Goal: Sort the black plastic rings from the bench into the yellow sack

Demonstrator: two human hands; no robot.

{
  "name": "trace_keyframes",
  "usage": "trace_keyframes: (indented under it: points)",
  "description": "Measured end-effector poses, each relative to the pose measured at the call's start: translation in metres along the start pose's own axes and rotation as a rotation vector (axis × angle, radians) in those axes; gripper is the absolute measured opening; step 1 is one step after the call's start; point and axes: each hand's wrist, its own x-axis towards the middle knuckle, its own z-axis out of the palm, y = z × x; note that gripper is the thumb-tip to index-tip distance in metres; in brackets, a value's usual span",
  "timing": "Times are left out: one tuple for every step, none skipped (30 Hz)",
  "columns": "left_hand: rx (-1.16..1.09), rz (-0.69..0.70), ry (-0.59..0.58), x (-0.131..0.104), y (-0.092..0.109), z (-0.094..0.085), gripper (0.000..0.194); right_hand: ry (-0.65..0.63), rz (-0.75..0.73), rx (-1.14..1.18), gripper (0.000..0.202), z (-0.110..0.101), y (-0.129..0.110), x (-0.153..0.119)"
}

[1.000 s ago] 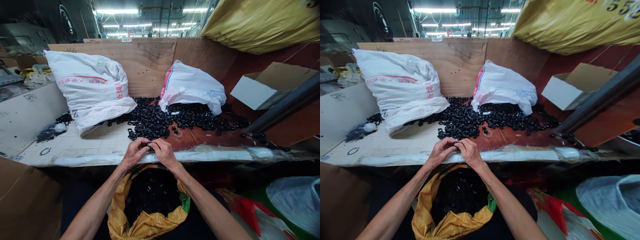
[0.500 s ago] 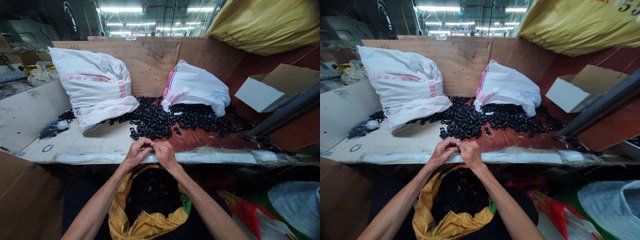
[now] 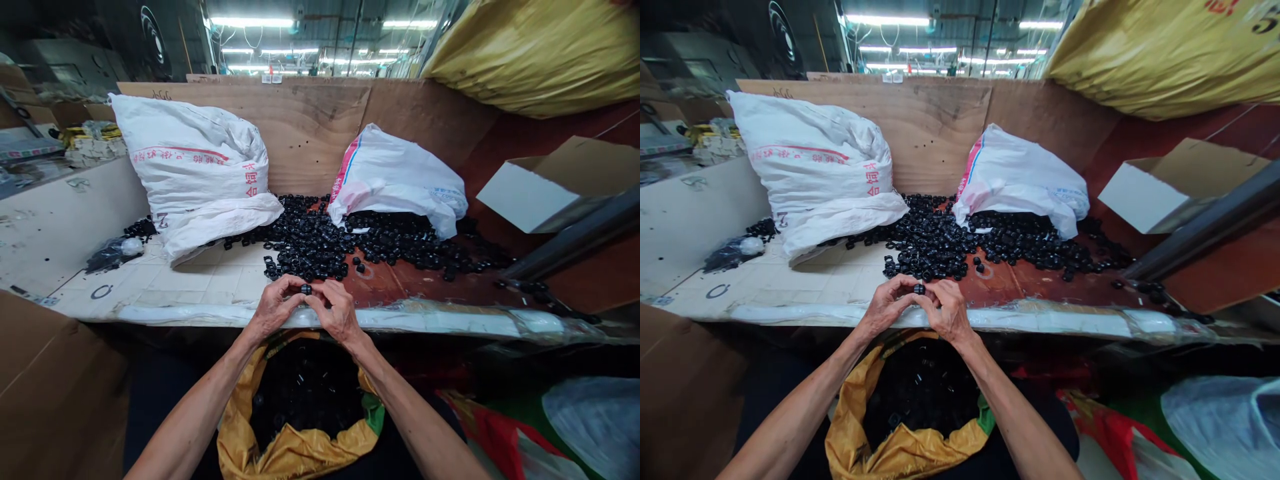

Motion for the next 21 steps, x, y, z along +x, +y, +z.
trace_keyframes:
  points:
    - [0.001,-0.004,0.008,0.0,0.0,0.0,0.022,-0.004,-0.007,-0.004,0.031,-0.001,0.0,0.0]
    - [-0.002,-0.01,0.011,0.0,0.001,0.0,0.022,0.001,-0.005,-0.005,0.033,-0.001,0.0,-0.001]
    - [-0.007,-0.014,0.012,0.0,0.002,0.0,0.022,0.007,0.003,0.004,0.03,-0.002,0.0,-0.001]
    - [-0.013,-0.017,0.008,0.0,0.004,0.0,0.022,0.012,0.014,0.03,0.024,-0.002,-0.001,-0.002]
    - [-0.016,-0.018,0.0,0.0,0.006,0.0,0.021,0.013,0.027,0.068,0.018,-0.002,-0.001,-0.002]
    - [-0.01,-0.016,-0.015,0.0,0.008,-0.001,0.02,0.009,0.036,0.107,0.016,-0.002,-0.001,-0.002]
    - [0.0,-0.011,-0.029,-0.001,0.01,-0.001,0.02,0.005,0.047,0.133,0.016,-0.002,-0.002,-0.002]
    - [0.007,-0.005,-0.044,-0.002,0.012,-0.001,0.02,0.008,0.06,0.144,0.018,-0.002,-0.002,-0.003]
    - [0.004,-0.001,-0.056,-0.003,0.013,-0.001,0.019,0.015,0.072,0.145,0.02,-0.002,-0.002,-0.003]
    - [-0.007,-0.003,-0.067,-0.004,0.013,-0.001,0.02,0.021,0.077,0.143,0.02,-0.001,-0.002,-0.004]
    - [-0.024,-0.01,-0.072,-0.005,0.012,-0.002,0.02,0.017,0.069,0.146,0.017,-0.001,-0.002,-0.005]
    - [-0.042,-0.018,-0.073,-0.007,0.011,-0.002,0.02,0.004,0.047,0.157,0.015,0.0,-0.003,-0.006]
    - [-0.048,-0.024,-0.072,-0.009,0.01,-0.002,0.021,-0.01,0.024,0.17,0.014,0.0,-0.003,-0.007]
    - [-0.036,-0.024,-0.069,-0.011,0.009,-0.001,0.02,-0.019,0.014,0.177,0.014,0.001,-0.004,-0.008]
    - [-0.008,-0.017,-0.061,-0.012,0.008,-0.001,0.02,-0.021,0.027,0.173,0.014,0.002,-0.004,-0.008]
    - [0.027,-0.004,-0.051,-0.014,0.008,0.0,0.019,-0.015,0.063,0.164,0.015,0.002,-0.006,-0.008]
    - [0.054,0.009,-0.036,-0.015,0.009,0.001,0.019,-0.003,0.111,0.16,0.016,0.002,-0.007,-0.008]
    - [0.06,0.013,-0.016,-0.016,0.01,0.002,0.019,0.006,0.15,0.161,0.016,0.002,-0.009,-0.007]
    - [0.042,0.003,0.004,-0.017,0.011,0.004,0.019,0.01,0.167,0.168,0.015,0.002,-0.011,-0.007]
    - [0.004,-0.019,0.019,-0.018,0.012,0.005,0.019,0.011,0.159,0.178,0.013,0.002,-0.013,-0.007]
    - [-0.042,-0.047,0.03,-0.018,0.013,0.007,0.02,0.012,0.139,0.189,0.012,0.002,-0.016,-0.007]
